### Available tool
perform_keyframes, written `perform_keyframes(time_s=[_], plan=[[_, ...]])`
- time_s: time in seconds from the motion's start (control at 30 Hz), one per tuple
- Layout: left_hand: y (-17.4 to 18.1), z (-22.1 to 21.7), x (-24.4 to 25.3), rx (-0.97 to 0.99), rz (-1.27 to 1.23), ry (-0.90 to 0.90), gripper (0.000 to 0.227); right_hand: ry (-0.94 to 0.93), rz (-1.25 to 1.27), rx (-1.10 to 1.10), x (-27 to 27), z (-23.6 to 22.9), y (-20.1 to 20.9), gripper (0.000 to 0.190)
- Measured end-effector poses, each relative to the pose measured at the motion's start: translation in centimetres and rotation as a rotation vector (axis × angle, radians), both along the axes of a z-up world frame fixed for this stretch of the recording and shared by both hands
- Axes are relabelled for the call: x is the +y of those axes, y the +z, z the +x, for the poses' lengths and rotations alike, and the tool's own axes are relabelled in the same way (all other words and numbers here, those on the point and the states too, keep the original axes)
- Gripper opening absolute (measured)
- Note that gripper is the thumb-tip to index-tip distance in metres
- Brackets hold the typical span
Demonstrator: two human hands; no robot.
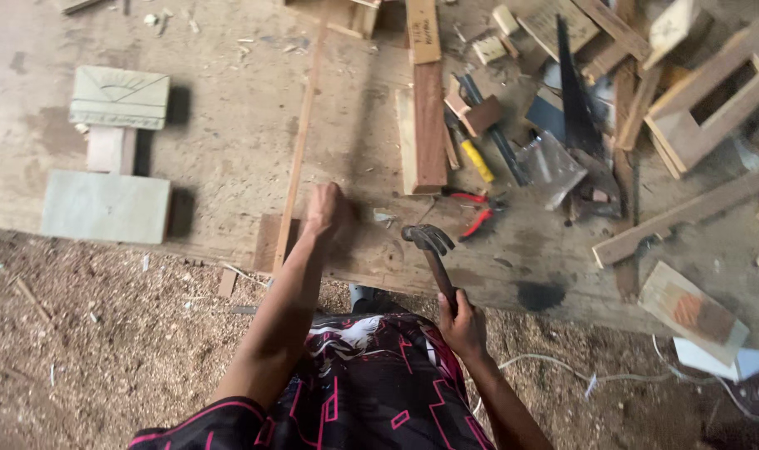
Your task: The person assembles a small wooden object by hammering nails into a pre-drilled piece and attaching a long wooden stick. They use a hammer and a marker to complete the assembly on a cluttered workbench.
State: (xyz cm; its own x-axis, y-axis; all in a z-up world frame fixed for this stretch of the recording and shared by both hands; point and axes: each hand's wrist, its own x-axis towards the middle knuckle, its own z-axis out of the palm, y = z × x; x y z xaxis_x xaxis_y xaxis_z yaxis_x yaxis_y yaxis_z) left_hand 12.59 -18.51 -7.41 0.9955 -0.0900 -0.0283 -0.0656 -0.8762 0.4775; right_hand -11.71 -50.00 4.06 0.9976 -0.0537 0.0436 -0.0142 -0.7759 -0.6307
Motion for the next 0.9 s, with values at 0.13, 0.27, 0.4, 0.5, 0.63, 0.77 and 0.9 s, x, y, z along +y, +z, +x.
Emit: perform_keyframes(time_s=[0.13,0.27,0.4,0.5,0.63,0.77,0.9], plan=[[8.1,-2.6,1.4,0.141,-0.431,-0.055,0.012,0.075,-0.014,0.015,1.6,2.6,0.1,0.028],[12.2,-7.7,7.6,-0.027,-0.490,-0.026,0.019,0.181,-0.026,0.093,3.4,4.3,-0.1,0.028],[11.4,-12.4,11.8,-0.082,-0.475,0.095,0.018,0.333,0.098,-0.005,5.5,5.8,0.4,0.025],[9.4,-13.9,12.7,-0.102,-0.502,0.104,0.019,0.416,0.109,-0.021,6.8,7.0,0.8,0.024],[7.3,-14.3,12.9,-0.102,-0.477,0.138,0.020,0.456,0.065,0.059,8.1,7.7,0.9,0.026],[6.4,-14.2,12.8,-0.162,-0.393,0.130,0.021,0.503,0.094,-0.056,8.8,7.9,1.0,0.026],[6.0,-14.6,12.9,-0.263,-0.314,0.059,0.026,0.505,0.065,-0.016,9.6,7.6,1.4,0.026]])
